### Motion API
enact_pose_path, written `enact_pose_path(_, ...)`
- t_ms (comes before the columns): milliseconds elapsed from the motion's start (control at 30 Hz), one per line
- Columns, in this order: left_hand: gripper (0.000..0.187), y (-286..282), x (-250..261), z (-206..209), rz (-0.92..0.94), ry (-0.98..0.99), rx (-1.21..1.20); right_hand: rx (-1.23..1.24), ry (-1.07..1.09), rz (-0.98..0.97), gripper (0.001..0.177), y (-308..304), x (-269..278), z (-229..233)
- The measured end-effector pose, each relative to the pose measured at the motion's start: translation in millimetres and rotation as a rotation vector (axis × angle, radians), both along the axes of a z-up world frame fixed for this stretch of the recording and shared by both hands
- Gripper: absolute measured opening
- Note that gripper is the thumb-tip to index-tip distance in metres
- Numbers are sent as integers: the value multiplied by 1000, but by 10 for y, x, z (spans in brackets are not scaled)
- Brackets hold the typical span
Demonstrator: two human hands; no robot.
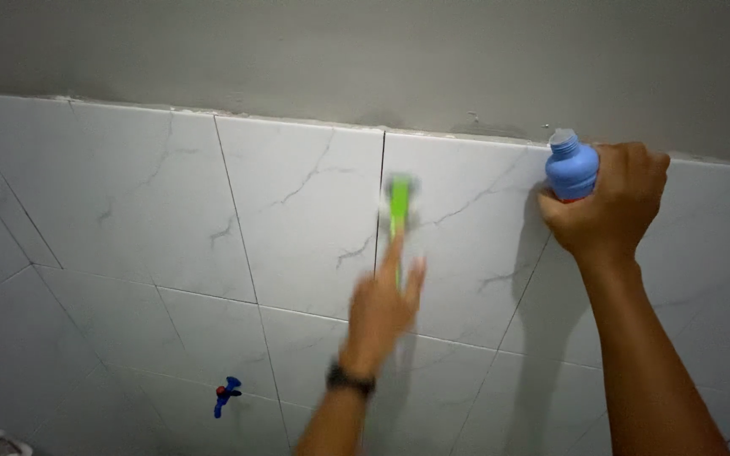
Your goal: Scrubbing bathroom wall tiles using a cleaning solution and a brush.
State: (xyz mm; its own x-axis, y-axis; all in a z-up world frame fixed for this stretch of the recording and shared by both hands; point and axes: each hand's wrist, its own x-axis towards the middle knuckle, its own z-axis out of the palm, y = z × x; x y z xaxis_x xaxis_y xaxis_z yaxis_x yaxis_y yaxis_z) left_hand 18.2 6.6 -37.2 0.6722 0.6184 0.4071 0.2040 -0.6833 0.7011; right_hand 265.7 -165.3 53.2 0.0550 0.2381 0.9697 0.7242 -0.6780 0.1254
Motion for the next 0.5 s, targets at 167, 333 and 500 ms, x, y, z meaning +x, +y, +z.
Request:
enact_pose_path(167,61,59,-118,894,9,-212,234,43,63,26,56,-2,-73,20)
enact_pose_path(333,61,59,-78,-170,-12,-198,132,37,66,11,58,17,-33,37)
enact_pose_path(500,59,-3,-198,-738,34,5,-90,59,53,35,62,3,-201,101)
